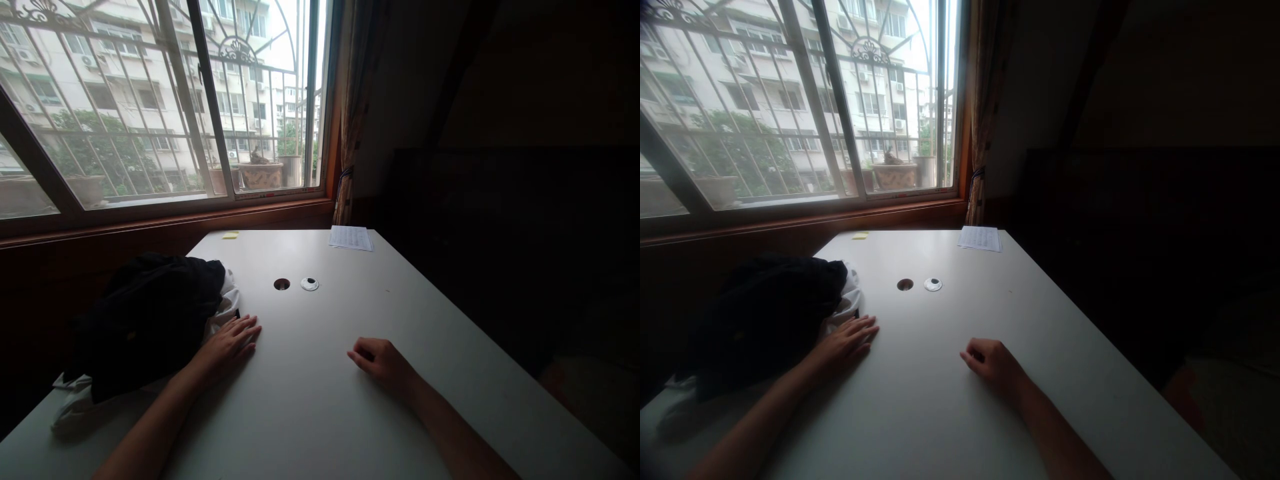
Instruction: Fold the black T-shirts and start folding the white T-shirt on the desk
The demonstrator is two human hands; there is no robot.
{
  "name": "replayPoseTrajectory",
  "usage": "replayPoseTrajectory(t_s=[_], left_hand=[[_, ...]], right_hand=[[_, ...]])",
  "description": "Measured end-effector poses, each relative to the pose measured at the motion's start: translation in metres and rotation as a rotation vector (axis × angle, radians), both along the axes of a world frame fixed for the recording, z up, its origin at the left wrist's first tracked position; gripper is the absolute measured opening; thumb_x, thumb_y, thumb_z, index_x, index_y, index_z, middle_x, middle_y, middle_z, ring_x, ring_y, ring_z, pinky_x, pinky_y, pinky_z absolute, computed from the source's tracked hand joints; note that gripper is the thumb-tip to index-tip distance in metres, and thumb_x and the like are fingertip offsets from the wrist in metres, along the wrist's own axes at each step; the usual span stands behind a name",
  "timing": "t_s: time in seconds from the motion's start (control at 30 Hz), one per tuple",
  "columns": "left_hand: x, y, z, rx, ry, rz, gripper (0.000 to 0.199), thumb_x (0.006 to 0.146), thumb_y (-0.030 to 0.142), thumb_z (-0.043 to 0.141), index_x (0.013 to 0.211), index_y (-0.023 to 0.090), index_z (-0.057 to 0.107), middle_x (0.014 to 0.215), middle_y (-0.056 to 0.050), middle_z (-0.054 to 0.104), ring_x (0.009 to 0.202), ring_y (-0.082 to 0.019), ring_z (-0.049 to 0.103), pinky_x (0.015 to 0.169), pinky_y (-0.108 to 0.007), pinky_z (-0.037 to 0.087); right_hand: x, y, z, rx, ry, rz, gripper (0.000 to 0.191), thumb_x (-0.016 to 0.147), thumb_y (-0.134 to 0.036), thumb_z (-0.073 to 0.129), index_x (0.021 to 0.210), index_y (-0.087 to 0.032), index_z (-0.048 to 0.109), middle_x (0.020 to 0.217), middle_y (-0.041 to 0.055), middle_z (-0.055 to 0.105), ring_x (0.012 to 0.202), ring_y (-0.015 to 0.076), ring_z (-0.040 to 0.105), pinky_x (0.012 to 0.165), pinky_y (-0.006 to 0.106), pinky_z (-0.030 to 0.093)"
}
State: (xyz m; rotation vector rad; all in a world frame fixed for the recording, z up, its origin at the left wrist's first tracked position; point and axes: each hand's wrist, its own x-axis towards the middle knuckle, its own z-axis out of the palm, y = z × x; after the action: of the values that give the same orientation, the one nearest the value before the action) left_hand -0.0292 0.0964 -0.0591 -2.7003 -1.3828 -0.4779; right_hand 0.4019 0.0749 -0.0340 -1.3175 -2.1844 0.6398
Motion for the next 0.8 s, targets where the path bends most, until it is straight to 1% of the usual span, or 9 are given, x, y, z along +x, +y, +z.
replayPoseTrajectory(t_s=[0.23, 0.37, 0.53, 0.63, 0.7, 0.8], left_hand=[[0.000, 0.000, -0.001, 0.007, -0.013, -0.004, 0.042, 0.102, 0.041, 0.049, 0.143, 0.031, 0.056, 0.151, -0.005, 0.053, 0.140, -0.027, 0.048, 0.117, -0.049, 0.039], [-0.001, 0.001, -0.003, -0.008, 0.002, -0.001, 0.043, 0.103, 0.042, 0.046, 0.143, 0.030, 0.055, 0.152, -0.005, 0.051, 0.141, -0.027, 0.046, 0.118, -0.049, 0.037], [0.006, -0.005, -0.001, -0.018, -0.001, 0.002, 0.046, 0.102, 0.043, 0.049, 0.147, 0.032, 0.051, 0.155, -0.005, 0.048, 0.143, -0.028, 0.043, 0.118, -0.051, 0.036], [0.015, -0.013, 0.003, -0.051, 0.016, -0.031, 0.053, 0.101, 0.047, 0.050, 0.151, 0.033, 0.043, 0.159, -0.006, 0.041, 0.146, -0.030, 0.038, 0.119, -0.052, 0.034], [0.022, -0.017, 0.006, -0.073, 0.028, -0.059, 0.058, 0.100, 0.050, 0.051, 0.154, 0.033, 0.039, 0.161, -0.006, 0.037, 0.148, -0.031, 0.034, 0.120, -0.052, 0.032], [0.030, -0.021, 0.007, -0.103, 0.058, -0.068, 0.061, 0.101, 0.053, 0.048, 0.157, 0.034, 0.033, 0.164, -0.005, 0.030, 0.151, -0.031, 0.028, 0.122, -0.053, 0.028]], right_hand=[[-0.001, -0.001, 0.001, 0.002, -0.013, -0.007, 0.034, 0.095, -0.044, 0.054, 0.070, -0.021, 0.056, 0.067, -0.0022, 0.058, 0.062, 0.0142, 0.050, 0.061, 0.028, 0.037], [0.000, 0.001, -0.001, 0.011, -0.006, -0.011, 0.035, 0.096, -0.045, 0.053, 0.070, -0.021, 0.055, 0.068, -0.0022, 0.057, 0.063, 0.0142, 0.050, 0.061, 0.028, 0.037], [0.004, 0.004, -0.003, 0.050, -0.004, -0.032, 0.033, 0.096, -0.043, 0.053, 0.071, -0.022, 0.055, 0.071, -0.0006, 0.058, 0.065, 0.0156, 0.051, 0.063, 0.030, 0.040], [0.006, 0.006, -0.001, 0.079, 0.006, -0.050, 0.027, 0.095, -0.041, 0.054, 0.075, -0.022, 0.057, 0.077, 0.0018, 0.060, 0.072, 0.0176, 0.053, 0.068, 0.031, 0.044], [0.007, 0.007, 0.000, 0.096, 0.004, -0.043, 0.023, 0.094, -0.039, 0.054, 0.079, -0.022, 0.059, 0.081, 0.0030, 0.062, 0.076, 0.0192, 0.056, 0.073, 0.033, 0.047], [0.007, 0.008, 0.001, 0.138, -0.014, -0.018, 0.020, 0.095, -0.037, 0.053, 0.086, -0.023, 0.063, 0.088, 0.0045, 0.065, 0.086, 0.0214, 0.059, 0.091, 0.040, 0.048]])
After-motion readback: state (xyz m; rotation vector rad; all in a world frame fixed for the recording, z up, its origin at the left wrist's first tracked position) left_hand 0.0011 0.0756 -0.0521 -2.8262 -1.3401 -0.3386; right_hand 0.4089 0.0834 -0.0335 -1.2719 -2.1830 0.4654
